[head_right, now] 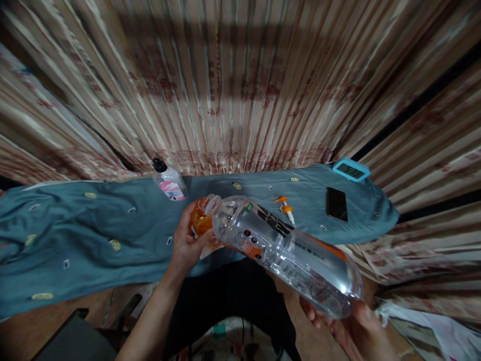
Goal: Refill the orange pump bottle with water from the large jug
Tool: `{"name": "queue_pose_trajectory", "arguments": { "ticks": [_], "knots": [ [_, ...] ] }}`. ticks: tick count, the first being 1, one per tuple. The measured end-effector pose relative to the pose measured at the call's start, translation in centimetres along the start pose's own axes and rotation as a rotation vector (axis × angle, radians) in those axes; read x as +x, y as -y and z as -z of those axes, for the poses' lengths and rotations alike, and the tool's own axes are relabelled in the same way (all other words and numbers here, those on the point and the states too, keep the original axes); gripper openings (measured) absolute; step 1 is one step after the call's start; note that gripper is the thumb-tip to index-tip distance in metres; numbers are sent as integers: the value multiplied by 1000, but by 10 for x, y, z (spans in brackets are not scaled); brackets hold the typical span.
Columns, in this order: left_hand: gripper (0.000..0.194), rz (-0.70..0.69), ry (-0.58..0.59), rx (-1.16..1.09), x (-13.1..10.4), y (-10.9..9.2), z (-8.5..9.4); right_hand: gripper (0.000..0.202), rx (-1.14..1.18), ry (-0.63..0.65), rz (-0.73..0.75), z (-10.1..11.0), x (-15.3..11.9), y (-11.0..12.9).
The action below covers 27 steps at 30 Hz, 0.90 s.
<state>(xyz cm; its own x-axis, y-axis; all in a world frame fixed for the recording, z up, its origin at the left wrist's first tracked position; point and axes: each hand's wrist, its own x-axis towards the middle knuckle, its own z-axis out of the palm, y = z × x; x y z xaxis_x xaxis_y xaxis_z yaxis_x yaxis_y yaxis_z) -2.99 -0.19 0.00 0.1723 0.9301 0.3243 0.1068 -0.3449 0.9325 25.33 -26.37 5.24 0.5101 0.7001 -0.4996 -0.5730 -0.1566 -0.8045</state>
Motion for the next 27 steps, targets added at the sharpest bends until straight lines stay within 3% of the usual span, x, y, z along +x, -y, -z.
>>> {"name": "queue_pose_trajectory", "arguments": {
  "ticks": [4,7,13,18,27],
  "knots": [
    [78,-4,5,-24,0,2,0,76,6,-124,147,-68,-24,10],
    [79,-16,4,-32,-1,3,1,91,-26,-136,157,-93,-33,14],
    [77,-38,14,-1,-1,1,2,90,6,-154,159,-91,-34,15],
    [77,-35,6,4,-1,0,2,101,-17,-149,155,-92,-34,16],
    [76,-11,25,-43,0,-3,2,95,-44,-147,182,-90,-33,15]
  ]
}}
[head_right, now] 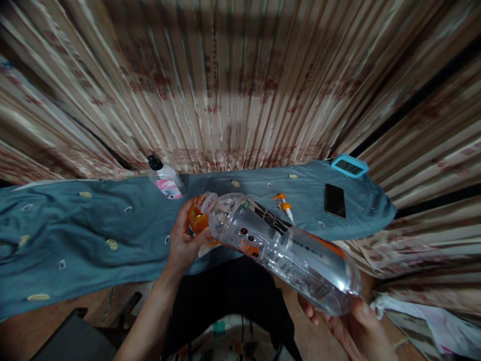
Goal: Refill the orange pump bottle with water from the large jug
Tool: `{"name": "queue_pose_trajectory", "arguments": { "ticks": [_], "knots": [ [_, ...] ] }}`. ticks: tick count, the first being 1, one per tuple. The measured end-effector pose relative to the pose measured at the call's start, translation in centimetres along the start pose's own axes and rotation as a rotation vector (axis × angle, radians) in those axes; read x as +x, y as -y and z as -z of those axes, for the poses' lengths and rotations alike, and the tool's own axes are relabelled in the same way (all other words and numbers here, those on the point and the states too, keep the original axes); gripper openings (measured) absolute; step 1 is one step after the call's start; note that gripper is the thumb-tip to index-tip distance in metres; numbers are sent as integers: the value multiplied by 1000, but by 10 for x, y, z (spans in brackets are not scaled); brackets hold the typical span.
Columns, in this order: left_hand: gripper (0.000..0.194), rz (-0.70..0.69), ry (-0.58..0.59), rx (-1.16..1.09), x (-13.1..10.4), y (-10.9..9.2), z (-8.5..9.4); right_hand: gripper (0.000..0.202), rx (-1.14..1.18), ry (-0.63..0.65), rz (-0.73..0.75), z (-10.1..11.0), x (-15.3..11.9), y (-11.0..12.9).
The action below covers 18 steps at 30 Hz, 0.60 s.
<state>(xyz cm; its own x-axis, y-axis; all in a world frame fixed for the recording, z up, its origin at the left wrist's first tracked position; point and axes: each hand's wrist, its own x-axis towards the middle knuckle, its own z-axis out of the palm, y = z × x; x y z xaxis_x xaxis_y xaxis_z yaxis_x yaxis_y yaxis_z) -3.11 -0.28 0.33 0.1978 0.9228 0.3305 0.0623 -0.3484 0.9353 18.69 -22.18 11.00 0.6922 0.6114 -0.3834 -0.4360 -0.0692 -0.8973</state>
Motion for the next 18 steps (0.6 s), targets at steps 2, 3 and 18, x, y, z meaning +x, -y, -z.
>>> {"name": "queue_pose_trajectory", "arguments": {
  "ticks": [2,3,18],
  "knots": [
    [77,2,-11,-13,0,0,-1,94,17,-8,-9,2,1,0],
    [77,3,-16,-13,0,0,-1,94,25,-9,-10,3,1,0],
    [76,-24,-17,5,1,3,0,85,29,-53,-45,6,0,-5]
  ]
}}
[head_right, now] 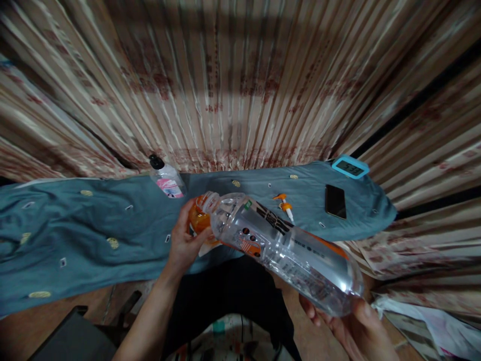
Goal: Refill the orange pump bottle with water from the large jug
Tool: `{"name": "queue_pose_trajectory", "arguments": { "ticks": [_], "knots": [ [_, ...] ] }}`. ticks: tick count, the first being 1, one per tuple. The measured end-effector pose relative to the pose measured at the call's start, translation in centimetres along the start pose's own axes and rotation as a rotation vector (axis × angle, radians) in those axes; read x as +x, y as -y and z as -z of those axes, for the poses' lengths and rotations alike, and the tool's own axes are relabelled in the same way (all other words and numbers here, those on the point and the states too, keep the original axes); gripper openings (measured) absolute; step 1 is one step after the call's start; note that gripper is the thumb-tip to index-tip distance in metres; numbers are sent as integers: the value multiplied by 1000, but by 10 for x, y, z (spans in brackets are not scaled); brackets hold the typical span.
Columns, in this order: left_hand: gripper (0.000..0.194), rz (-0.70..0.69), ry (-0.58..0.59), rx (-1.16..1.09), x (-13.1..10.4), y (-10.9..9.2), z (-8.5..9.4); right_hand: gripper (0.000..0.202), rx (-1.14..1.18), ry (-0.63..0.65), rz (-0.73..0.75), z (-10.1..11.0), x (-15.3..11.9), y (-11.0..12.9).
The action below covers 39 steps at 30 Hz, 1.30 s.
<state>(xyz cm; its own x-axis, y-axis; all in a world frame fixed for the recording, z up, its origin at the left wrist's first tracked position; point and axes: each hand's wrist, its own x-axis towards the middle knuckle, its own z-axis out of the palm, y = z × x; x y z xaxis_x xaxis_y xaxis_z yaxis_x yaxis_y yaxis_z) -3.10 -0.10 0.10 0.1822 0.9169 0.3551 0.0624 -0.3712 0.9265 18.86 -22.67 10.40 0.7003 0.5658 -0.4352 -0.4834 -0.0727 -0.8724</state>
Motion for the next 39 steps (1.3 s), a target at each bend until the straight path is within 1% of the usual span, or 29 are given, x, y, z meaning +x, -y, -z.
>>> {"name": "queue_pose_trajectory", "arguments": {
  "ticks": [3,6,8,10,12,14,16,18,19,20,21,22,23,24,25,27,28,29,31,32,34,39],
  "knots": [
    [76,-6,6,15,0,-1,1,87,7,20,-7,1,2,1],
    [75,-13,4,26,0,-1,2,88,0,47,-22,-4,0,4],
    [74,-17,7,28,1,-1,2,90,1,37,-20,-12,-5,7],
    [74,-22,8,27,1,-1,2,96,11,-10,-10,-16,-7,8],
    [75,-18,6,30,1,0,2,98,16,-28,5,-9,-3,6],
    [76,-6,6,38,0,0,2,91,13,31,12,13,10,0],
    [76,5,12,40,0,0,2,86,-2,128,-13,49,30,-10],
    [76,5,12,38,0,0,2,76,-17,190,-75,86,51,-20],
    [76,3,8,38,0,0,1,73,9,217,-77,101,59,-25],
    [76,0,3,39,0,1,1,69,17,188,-118,112,66,-28],
    [76,-2,0,40,0,1,1,65,38,148,-124,118,69,-30],
    [76,-5,0,41,0,1,1,64,44,137,-136,118,70,-30],
    [75,-8,3,41,0,1,1,65,43,129,-130,113,68,-28],
    [75,-11,6,41,1,1,1,68,34,152,-122,102,63,-25],
    [75,-15,10,40,1,1,2,75,29,166,-78,87,55,-20],
    [74,-21,14,37,1,1,2,91,20,141,-80,48,34,-8],
    [74,-21,14,36,1,1,2,89,39,124,-47,28,22,-2],
    [74,-20,13,33,1,1,2,89,41,77,-45,9,10,3],
    [75,-14,11,28,1,0,2,93,15,11,-26,-17,-8,11],
    [75,-11,11,26,1,0,2,93,16,-12,-35,-24,-12,13],
    [76,-7,12,28,1,0,2,94,12,-14,-47,-24,-12,13],
    [76,1,13,45,1,-2,2,88,42,113,-68,3,10,5]
  ]
}}
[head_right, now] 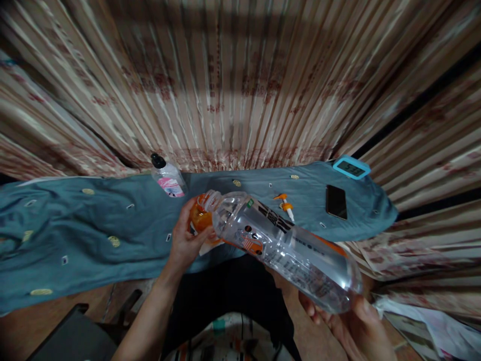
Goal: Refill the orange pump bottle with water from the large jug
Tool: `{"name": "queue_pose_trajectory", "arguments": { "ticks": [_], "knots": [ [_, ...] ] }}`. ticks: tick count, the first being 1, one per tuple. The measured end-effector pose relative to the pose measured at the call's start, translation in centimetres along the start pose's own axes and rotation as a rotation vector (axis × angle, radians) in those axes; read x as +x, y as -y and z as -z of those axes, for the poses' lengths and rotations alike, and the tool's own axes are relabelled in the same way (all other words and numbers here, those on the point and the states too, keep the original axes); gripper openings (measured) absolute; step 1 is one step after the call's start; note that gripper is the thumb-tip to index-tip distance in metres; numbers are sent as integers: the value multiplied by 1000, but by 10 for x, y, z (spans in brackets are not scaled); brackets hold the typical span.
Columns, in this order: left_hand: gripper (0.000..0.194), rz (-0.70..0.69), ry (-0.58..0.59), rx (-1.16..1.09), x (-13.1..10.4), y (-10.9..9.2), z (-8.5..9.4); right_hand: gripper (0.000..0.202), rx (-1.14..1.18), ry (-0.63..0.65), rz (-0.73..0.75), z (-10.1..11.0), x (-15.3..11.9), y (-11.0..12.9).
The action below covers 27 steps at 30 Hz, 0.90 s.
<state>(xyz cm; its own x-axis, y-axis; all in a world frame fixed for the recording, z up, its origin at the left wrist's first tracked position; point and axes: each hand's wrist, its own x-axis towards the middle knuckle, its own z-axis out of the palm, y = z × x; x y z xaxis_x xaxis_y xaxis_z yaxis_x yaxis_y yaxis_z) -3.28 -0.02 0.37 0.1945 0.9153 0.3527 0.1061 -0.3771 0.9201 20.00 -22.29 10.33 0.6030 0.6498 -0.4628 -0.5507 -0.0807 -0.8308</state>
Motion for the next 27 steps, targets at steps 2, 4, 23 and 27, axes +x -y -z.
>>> {"name": "queue_pose_trajectory", "arguments": {
  "ticks": [2,4,23,27],
  "knots": [
    [76,0,2,1,0,-1,0,85,20,3,-5,0,0,-1],
    [76,-1,4,-4,0,-1,0,85,36,-29,8,-9,-6,0],
    [76,8,-8,-51,0,0,-2,91,40,-78,44,-26,-15,2],
    [77,20,-7,-47,0,-1,-1,95,14,-64,48,-26,-15,3]
  ]
}}
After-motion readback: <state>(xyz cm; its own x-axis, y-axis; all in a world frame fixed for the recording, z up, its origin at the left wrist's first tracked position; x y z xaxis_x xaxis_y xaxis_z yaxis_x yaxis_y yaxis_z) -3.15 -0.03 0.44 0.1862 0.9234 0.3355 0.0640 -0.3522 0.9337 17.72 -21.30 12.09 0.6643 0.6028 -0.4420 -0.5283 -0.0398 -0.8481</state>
